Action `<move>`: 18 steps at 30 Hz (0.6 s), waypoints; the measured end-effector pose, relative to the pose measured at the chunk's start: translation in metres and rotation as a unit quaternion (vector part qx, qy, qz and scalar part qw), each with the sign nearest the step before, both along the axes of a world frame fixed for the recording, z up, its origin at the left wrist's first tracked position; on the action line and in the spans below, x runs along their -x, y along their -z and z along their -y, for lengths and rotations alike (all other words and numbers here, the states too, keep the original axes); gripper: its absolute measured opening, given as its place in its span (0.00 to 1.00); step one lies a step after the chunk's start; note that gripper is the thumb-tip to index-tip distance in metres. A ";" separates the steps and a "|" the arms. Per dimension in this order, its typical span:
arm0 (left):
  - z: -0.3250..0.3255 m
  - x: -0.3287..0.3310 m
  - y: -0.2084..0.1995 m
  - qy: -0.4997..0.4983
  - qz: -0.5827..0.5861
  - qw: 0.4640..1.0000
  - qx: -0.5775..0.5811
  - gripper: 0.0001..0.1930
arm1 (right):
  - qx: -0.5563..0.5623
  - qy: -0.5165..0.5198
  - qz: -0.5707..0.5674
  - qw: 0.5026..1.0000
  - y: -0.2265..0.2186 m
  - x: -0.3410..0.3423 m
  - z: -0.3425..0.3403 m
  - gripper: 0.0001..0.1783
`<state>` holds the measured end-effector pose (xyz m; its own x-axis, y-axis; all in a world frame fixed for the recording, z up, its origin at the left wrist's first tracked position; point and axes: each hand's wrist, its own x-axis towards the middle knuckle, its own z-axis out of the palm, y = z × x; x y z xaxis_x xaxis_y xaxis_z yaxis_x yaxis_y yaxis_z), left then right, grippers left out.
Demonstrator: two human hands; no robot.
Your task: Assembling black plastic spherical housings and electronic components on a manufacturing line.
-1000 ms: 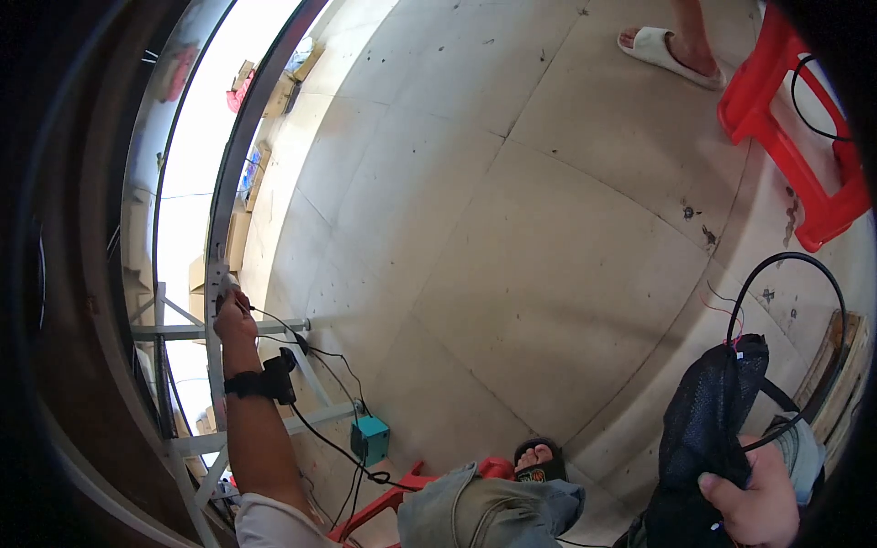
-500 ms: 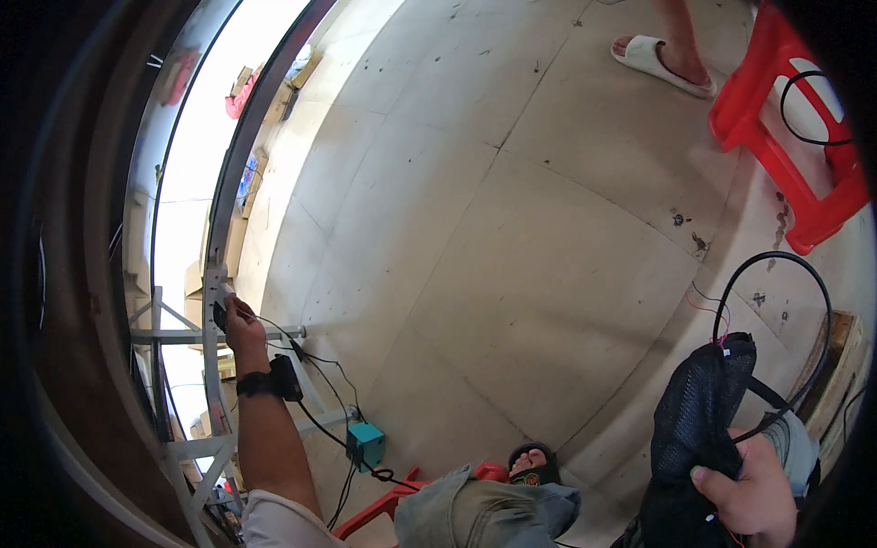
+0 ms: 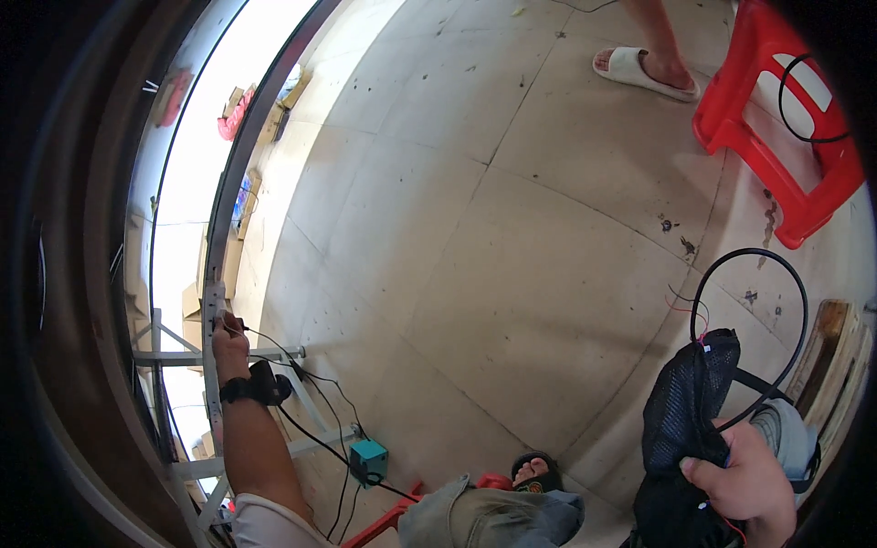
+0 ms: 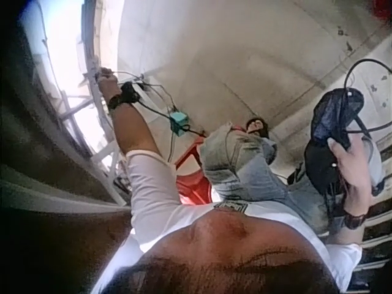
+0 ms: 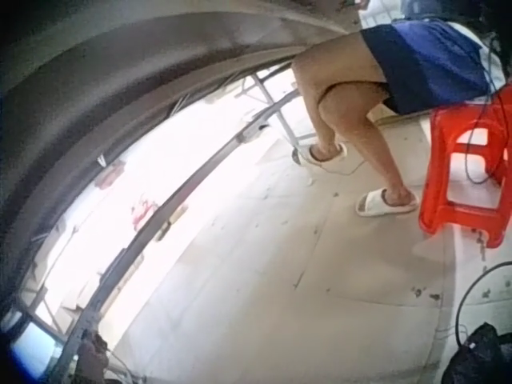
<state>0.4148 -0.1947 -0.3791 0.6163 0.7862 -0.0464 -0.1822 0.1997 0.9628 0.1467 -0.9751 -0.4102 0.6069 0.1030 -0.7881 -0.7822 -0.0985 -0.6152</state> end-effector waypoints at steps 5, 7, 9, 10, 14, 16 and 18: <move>-0.002 -0.002 -0.004 -0.029 0.010 0.999 0.035 0.11 | -0.020 0.052 0.006 0.998 0.004 0.005 -0.005 0.16; -0.008 -0.006 -0.005 -0.038 0.025 0.999 0.017 0.11 | -0.022 0.029 0.004 0.999 0.003 0.003 -0.005 0.16; 0.000 -0.007 -0.003 -0.058 0.002 0.998 -0.027 0.11 | -0.023 0.040 -0.011 0.999 -0.003 -0.004 -0.009 0.16; 0.005 -0.007 -0.005 -0.079 -0.020 0.994 -0.072 0.10 | -0.027 0.037 -0.012 0.999 -0.004 -0.006 -0.010 0.16; 0.040 0.006 -0.011 -0.015 -0.117 0.970 -0.211 0.12 | -0.001 0.063 -0.044 0.997 -0.003 -0.005 -0.012 0.17; 0.054 0.009 -0.016 0.048 -0.165 0.946 -0.277 0.15 | 0.027 0.079 -0.059 0.995 -0.008 0.006 -0.009 0.19; 0.067 0.021 -0.048 0.096 -0.210 0.901 -0.367 0.19 | 0.067 0.099 -0.008 0.993 0.011 0.014 -0.010 0.24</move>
<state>0.3937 -0.2618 -0.3311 0.7937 0.5808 0.1810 0.1994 -0.5295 0.8245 0.1326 -0.9647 -0.4213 0.5917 -0.1230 -0.7967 -0.8042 -0.0225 -0.5939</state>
